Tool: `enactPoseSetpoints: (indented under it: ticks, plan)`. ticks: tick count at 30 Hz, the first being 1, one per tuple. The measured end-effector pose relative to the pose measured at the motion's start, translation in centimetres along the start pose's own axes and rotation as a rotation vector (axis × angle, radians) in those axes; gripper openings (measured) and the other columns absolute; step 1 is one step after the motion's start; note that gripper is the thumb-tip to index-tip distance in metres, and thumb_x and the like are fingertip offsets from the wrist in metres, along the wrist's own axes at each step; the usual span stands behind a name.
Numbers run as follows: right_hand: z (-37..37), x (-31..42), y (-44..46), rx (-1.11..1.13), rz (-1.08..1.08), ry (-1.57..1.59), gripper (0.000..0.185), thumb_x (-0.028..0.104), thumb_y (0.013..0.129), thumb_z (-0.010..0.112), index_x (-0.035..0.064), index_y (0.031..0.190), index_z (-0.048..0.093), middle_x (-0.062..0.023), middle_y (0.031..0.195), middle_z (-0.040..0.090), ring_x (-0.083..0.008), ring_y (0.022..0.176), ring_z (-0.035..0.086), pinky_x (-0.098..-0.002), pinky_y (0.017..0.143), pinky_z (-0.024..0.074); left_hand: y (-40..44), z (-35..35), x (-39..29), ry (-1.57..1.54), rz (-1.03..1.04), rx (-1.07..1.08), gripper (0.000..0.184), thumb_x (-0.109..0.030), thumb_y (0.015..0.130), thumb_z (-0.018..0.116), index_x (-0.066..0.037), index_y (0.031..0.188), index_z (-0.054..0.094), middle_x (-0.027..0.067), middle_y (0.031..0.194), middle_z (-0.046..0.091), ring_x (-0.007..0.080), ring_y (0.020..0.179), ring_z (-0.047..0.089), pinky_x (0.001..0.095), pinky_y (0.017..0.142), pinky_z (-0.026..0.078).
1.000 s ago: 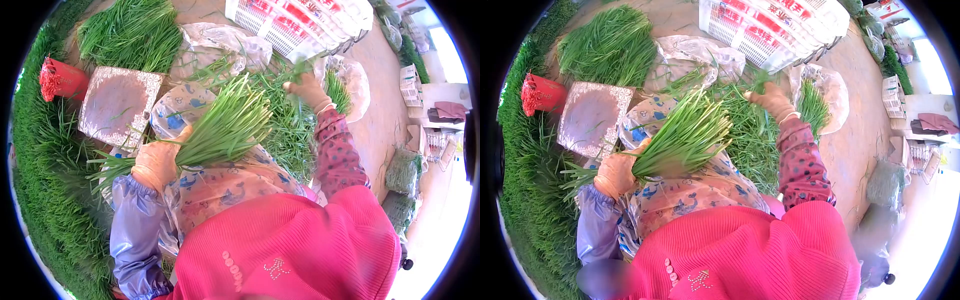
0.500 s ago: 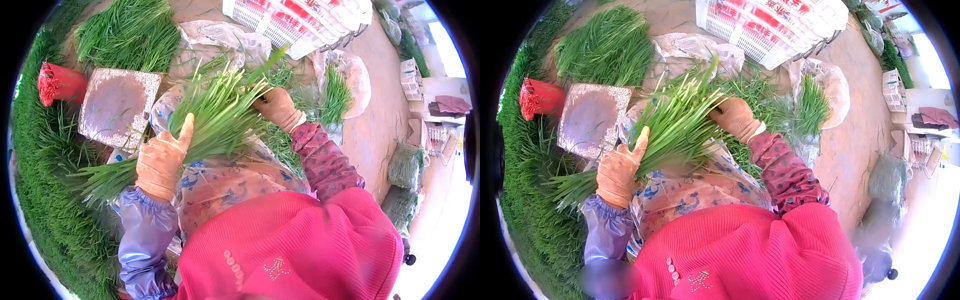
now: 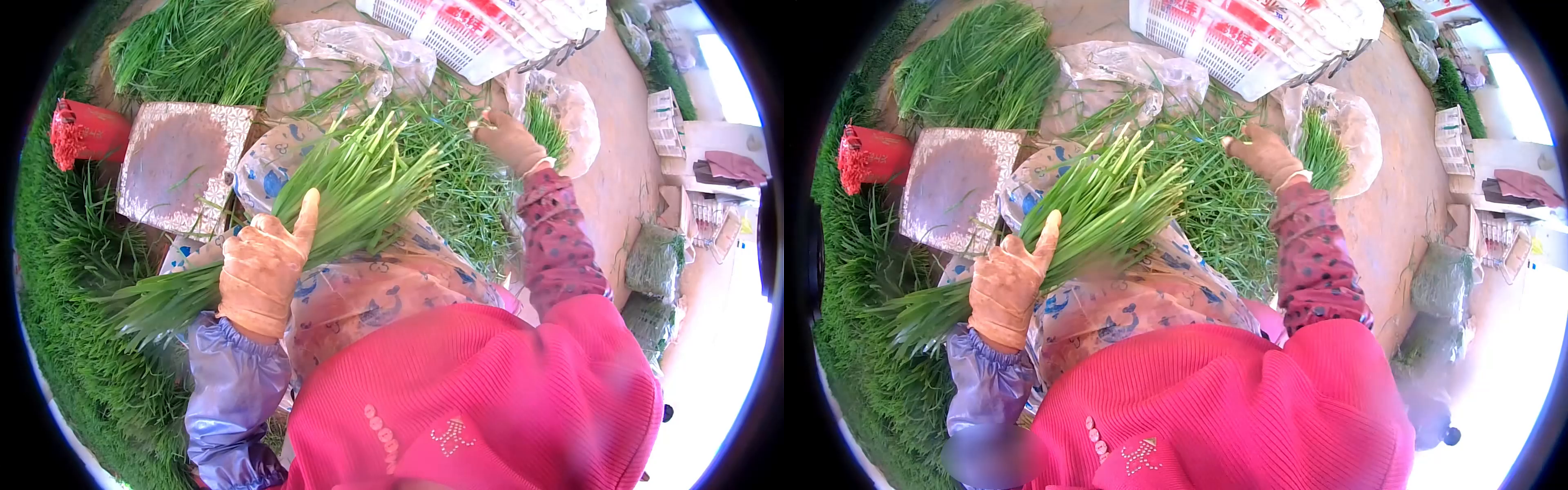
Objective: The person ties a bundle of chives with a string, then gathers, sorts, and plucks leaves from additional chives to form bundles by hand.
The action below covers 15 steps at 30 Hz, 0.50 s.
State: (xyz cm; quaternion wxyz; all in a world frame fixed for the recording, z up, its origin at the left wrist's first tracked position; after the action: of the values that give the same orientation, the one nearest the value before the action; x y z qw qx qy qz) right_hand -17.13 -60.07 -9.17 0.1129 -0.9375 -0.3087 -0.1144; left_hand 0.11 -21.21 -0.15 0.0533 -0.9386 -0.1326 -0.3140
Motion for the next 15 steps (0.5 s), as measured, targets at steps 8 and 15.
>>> enactPoseSetpoints:
  ticks: [8,15]
  plan:
    - [-1.9,14.7,-6.4,0.830,-0.350,-0.023,0.045,0.042,0.089,0.059,0.0002,0.107,0.064,-0.0158,0.095,0.066,-0.0243,0.086,0.062,-0.0392,0.079,0.0488,1.6,-1.1,-0.4,0.019,0.044,-0.067,0.078,0.001,0.080,0.053,-0.033,0.147,0.033,0.0033,0.071,0.045,0.0153,0.055,0.046,0.0323,0.046,0.039]
    - [0.7,9.4,-6.9,0.856,-0.344,0.511,0.027,0.026,0.085,0.065,0.0042,0.101,0.067,-0.0103,0.083,0.067,-0.0182,0.079,0.063,-0.0318,0.072,0.0490,-0.4,-0.5,-0.2,-0.072,0.046,0.033,0.081,0.001,0.079,0.056,-0.034,0.147,0.031,0.0026,0.071,0.046,0.0153,0.056,0.049,0.0303,0.047,0.042]
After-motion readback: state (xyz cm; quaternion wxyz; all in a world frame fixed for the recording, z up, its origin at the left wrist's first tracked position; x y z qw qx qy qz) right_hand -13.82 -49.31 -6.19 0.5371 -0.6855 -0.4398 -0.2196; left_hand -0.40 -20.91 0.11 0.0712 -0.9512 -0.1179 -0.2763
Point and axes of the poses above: each hand's wrist, its own y-axis towards the middle knuckle, its own z-axis out of the palm, x = y × z, the point moved 2 cm from there along y, towards the middle knuckle
